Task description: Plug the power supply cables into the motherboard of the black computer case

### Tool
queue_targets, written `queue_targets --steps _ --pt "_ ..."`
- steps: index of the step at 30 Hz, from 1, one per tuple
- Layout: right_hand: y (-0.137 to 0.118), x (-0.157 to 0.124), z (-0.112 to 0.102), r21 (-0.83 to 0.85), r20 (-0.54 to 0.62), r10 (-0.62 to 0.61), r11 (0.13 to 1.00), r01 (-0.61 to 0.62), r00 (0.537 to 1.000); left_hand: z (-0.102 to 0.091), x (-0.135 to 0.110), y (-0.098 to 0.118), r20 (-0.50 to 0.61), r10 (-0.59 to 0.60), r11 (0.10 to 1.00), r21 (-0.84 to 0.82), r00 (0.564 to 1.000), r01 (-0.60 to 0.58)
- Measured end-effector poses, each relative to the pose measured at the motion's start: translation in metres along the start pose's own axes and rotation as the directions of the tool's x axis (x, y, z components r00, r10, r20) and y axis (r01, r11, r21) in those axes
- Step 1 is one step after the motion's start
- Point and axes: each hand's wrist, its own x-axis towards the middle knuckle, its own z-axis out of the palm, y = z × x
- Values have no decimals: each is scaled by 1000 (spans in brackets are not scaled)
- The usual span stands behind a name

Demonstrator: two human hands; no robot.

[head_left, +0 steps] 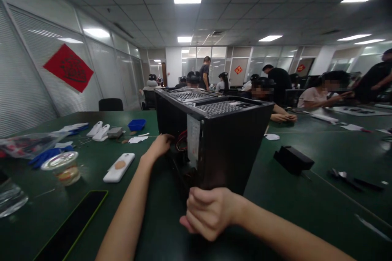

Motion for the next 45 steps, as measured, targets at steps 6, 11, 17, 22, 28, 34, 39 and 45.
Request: queue_targets --steps 6,11,17,22,28,34,39,45 --pt "22 -60 -9 -29 3 -9 1000 9 1000 0 0 10 107 155 979 120 982 -167" --pt "42 -118 -21 -96 158 80 993 -65 984 2 0 28 166 229 944 202 959 -261" --pt "52 -168 -41 -35 552 293 943 -330 780 -5 -1 56 258 127 929 307 958 -206" --pt "40 -158 -58 -108 494 315 947 -303 810 -27 -15 80 393 -46 941 326 918 -93" --pt "-10 -92 -40 -440 424 648 758 -482 632 -26 -18 76 448 -27 952 284 894 -114" --pt "-11 -119 -6 -452 341 625 764 -460 702 -8 -13 71 419 69 924 315 906 -216" --pt "34 -183 3 -359 410 630 776 -519 659 10 -12 83 214 110 912 366 971 -184" --pt "50 -197 13 -393 353 705 709 -586 615 26 -4 91 151 94 903 403 984 -148"
